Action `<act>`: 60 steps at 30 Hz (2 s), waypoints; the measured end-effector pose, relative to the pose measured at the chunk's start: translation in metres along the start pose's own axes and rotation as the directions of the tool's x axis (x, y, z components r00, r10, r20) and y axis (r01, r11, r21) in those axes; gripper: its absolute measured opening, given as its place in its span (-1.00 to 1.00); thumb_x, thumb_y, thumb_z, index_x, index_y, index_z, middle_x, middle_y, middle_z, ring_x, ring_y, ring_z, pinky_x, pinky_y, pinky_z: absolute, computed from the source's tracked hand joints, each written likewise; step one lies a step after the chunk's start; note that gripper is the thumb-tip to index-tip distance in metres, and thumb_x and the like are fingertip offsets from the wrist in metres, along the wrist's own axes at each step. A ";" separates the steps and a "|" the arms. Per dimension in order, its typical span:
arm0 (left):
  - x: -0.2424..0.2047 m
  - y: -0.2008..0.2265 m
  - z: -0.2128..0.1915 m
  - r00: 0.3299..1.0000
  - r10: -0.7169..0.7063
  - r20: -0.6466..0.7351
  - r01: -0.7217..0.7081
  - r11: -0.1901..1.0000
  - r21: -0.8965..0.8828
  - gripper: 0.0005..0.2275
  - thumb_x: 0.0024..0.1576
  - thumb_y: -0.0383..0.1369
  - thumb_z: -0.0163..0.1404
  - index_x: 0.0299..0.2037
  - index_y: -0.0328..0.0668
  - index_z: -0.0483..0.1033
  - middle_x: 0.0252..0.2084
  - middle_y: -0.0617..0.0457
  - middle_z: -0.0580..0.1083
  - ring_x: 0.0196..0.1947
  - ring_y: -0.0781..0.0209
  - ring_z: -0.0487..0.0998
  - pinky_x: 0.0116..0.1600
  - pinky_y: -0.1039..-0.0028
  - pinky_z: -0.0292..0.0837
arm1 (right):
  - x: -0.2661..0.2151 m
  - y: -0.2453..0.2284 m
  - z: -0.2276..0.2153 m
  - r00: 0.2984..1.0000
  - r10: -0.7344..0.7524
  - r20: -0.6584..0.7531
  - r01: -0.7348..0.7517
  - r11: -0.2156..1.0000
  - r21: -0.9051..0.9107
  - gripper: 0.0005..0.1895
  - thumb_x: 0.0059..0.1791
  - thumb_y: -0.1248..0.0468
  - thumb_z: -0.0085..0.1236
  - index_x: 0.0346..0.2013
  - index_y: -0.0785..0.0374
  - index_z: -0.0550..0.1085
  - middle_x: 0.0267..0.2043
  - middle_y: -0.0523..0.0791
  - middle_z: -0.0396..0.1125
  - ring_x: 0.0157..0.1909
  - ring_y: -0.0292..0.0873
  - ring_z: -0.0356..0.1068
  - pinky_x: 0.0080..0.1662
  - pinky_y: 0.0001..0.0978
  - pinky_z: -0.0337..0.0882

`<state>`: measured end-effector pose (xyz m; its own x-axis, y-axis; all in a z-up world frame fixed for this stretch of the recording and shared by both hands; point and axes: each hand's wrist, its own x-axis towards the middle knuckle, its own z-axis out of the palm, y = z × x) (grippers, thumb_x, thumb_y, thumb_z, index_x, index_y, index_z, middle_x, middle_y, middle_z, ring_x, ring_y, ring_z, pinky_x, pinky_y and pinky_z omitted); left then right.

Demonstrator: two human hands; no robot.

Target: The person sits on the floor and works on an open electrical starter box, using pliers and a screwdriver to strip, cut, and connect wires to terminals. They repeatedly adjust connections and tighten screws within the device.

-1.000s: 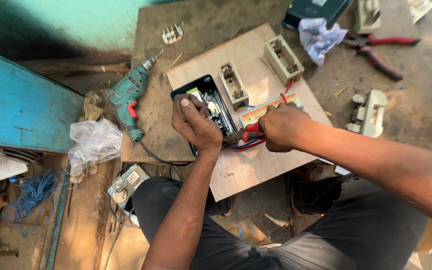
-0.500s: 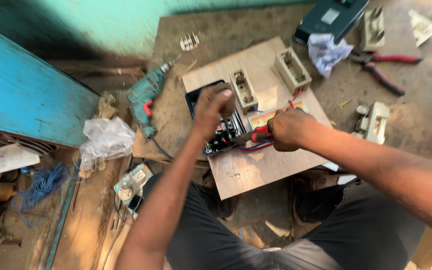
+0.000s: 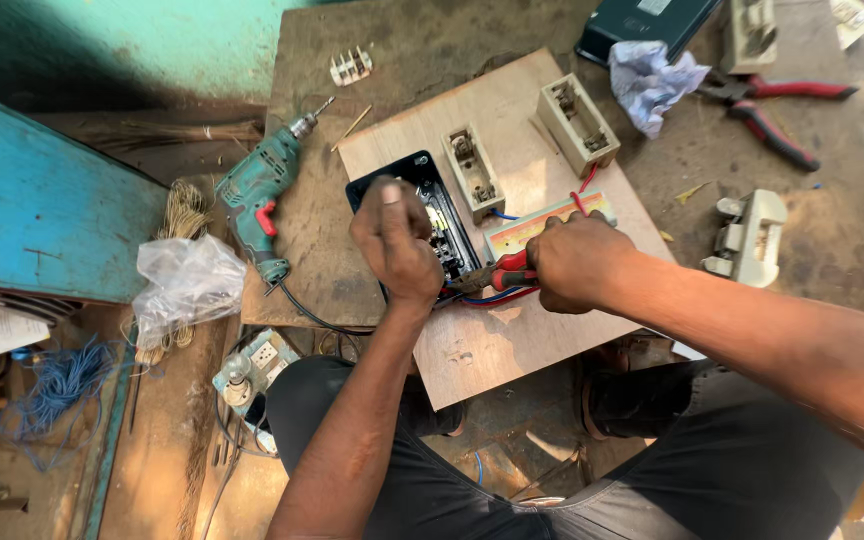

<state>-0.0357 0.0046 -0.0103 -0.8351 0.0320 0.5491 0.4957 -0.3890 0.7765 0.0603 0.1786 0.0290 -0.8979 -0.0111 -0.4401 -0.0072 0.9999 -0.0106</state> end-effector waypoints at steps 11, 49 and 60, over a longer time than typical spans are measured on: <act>0.025 0.030 -0.018 0.792 -0.391 0.469 0.474 0.878 -0.068 -0.79 0.20 -0.20 -0.03 -0.38 -0.13 0.36 -0.58 0.15 0.19 -0.59 0.35 0.18 -0.46 0.46 0.08 | 0.008 0.001 0.011 0.997 -0.083 0.003 0.082 0.975 -0.208 -0.75 -0.16 0.20 0.11 -0.25 0.15 0.61 -0.08 0.08 0.47 -0.01 0.10 0.50 0.08 0.04 0.41; -0.008 0.050 -0.030 0.988 -0.084 0.130 0.077 0.995 0.058 -0.73 0.41 -0.21 -0.13 -0.22 -0.24 0.45 -0.42 0.18 0.31 -0.45 0.46 0.21 -0.34 0.54 0.10 | -0.041 -0.067 -0.013 0.998 -0.067 -0.017 0.053 0.895 -0.442 -0.69 0.07 0.18 -0.18 -0.07 0.21 0.51 -0.16 0.11 0.32 -0.15 0.12 0.36 -0.20 -0.01 0.35; -0.013 0.056 -0.024 0.992 -0.057 0.112 0.035 0.982 0.184 -0.74 0.44 -0.19 -0.16 -0.13 -0.21 0.45 -0.37 0.20 0.29 -0.39 0.44 0.21 -0.25 0.52 0.14 | -0.033 -0.082 -0.032 0.998 -0.016 0.067 0.054 0.785 -0.617 -0.52 0.03 0.17 -0.12 0.01 0.57 0.44 0.14 0.51 0.16 -0.06 0.45 0.36 -0.07 0.50 0.28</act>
<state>-0.0030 -0.0402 0.0188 -0.8300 0.1564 0.5353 0.5012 -0.2119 0.8390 0.0763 0.0976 0.0736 -0.8662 -0.0280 -0.4989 -0.3258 0.7886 0.5214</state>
